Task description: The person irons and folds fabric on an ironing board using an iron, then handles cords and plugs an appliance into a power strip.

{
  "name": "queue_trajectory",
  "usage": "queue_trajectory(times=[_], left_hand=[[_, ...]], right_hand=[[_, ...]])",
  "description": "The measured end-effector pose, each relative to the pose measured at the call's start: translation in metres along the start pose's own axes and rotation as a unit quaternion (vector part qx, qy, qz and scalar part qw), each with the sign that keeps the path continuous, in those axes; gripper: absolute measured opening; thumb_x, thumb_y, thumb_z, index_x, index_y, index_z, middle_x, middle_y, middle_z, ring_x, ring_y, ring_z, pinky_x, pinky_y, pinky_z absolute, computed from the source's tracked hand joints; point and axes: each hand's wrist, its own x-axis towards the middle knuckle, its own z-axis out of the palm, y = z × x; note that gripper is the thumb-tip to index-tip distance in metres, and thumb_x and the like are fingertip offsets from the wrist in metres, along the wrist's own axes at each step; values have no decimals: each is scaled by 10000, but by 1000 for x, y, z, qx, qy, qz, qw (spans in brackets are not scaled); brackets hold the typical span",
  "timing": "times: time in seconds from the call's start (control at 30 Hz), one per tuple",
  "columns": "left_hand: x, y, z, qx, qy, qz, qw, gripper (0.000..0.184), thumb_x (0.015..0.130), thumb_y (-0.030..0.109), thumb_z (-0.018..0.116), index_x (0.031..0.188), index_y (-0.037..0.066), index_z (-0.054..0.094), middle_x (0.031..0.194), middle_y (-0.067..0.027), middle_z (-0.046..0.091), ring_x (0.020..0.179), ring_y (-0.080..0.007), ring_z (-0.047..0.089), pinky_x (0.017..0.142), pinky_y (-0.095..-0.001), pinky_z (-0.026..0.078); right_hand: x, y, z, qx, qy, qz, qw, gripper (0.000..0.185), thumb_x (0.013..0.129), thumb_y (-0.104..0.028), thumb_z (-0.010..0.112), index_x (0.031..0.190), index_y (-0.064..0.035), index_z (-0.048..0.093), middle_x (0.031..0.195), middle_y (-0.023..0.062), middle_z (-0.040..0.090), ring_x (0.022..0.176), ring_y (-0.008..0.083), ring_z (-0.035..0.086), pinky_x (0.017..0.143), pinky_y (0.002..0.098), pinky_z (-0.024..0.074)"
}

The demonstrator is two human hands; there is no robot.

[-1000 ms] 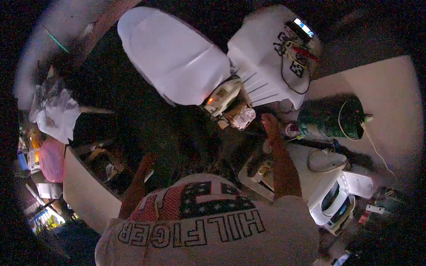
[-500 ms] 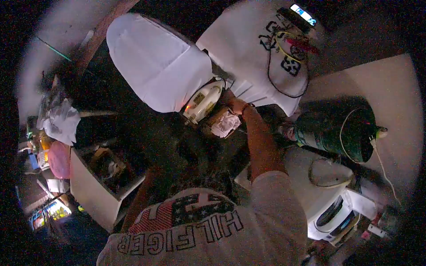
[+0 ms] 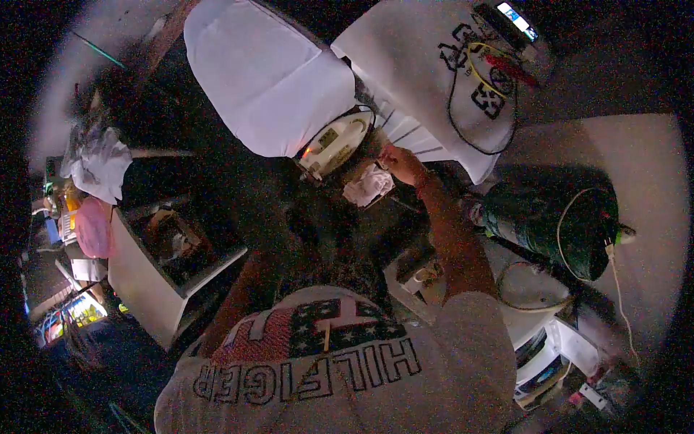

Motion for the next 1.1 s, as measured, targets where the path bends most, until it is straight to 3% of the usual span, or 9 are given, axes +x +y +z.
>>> queue_trajectory(times=[0.17,0.27,0.33,0.4,0.47,0.63,0.87,0.97,1.1], left_hand=[[27,-43,26,49,14,43,998,331,820,285,552,1058,60,604,976,-153,636,888,-262,621,789,-373,473],[47,-81,45,24,122,140,982,322,831,277,550,1083,82,594,958,-138,640,868,-267,624,778,-368,476],[30,-35,22,-65,41,63,995,315,835,275,556,1089,92,590,962,-134,635,889,-267,619,785,-371,474],[24,-16,10,-74,19,52,996,304,836,278,563,1080,99,591,970,-131,631,906,-266,614,791,-372,472],[21,-20,5,-2,57,104,993,289,835,286,573,1056,101,598,981,-130,627,918,-263,609,795,-371,471],[16,-56,6,-25,72,106,991,292,829,308,584,1019,88,605,1011,-133,617,953,-267,595,822,-366,463],[1,-99,-1,-11,98,71,993,367,828,381,563,1074,110,595,1044,-132,613,970,-294,590,835,-391,460],[2,-120,-3,-58,91,74,991,362,826,385,555,1044,101,607,1004,-136,629,931,-308,604,802,-413,472],[11,-144,-10,-6,80,76,994,332,819,375,562,969,86,631,924,-147,644,874,-306,622,757,-404,486]], right_hand=[[-5,-59,18,-47,-58,-50,996,117,849,-97,555,932,-23,592,810,88,633,746,174,615,663,310,478],[8,-63,34,-78,-75,-54,993,112,815,-100,582,903,-34,601,811,107,634,765,219,615,685,330,473],[22,-63,40,-119,-79,-52,988,126,803,-95,580,911,-35,607,819,123,631,780,257,612,702,346,473],[34,-72,46,-194,-73,-68,976,169,802,-78,559,953,-24,615,835,151,632,791,301,611,711,366,477],[34,-86,50,-203,-63,-93,973,165,793,-72,560,939,-25,619,860,157,623,828,318,595,741,375,470],[38,-63,51,-241,-30,-167,955,186,749,-20,584,928,-35,633,906,152,598,878,327,567,779,387,456],[30,-87,50,-243,-130,-95,957,167,743,24,571,886,-22,645,885,138,591,851,319,573,762,369,465],[33,-67,41,-245,-49,-88,964,169,741,29,560,878,-24,643,861,143,583,844,318,569,760,364,464],[32,-46,19,-294,106,-114,943,113,770,-30,550,865,-30,610,853,154,575,832,344,550,743,392,452]])
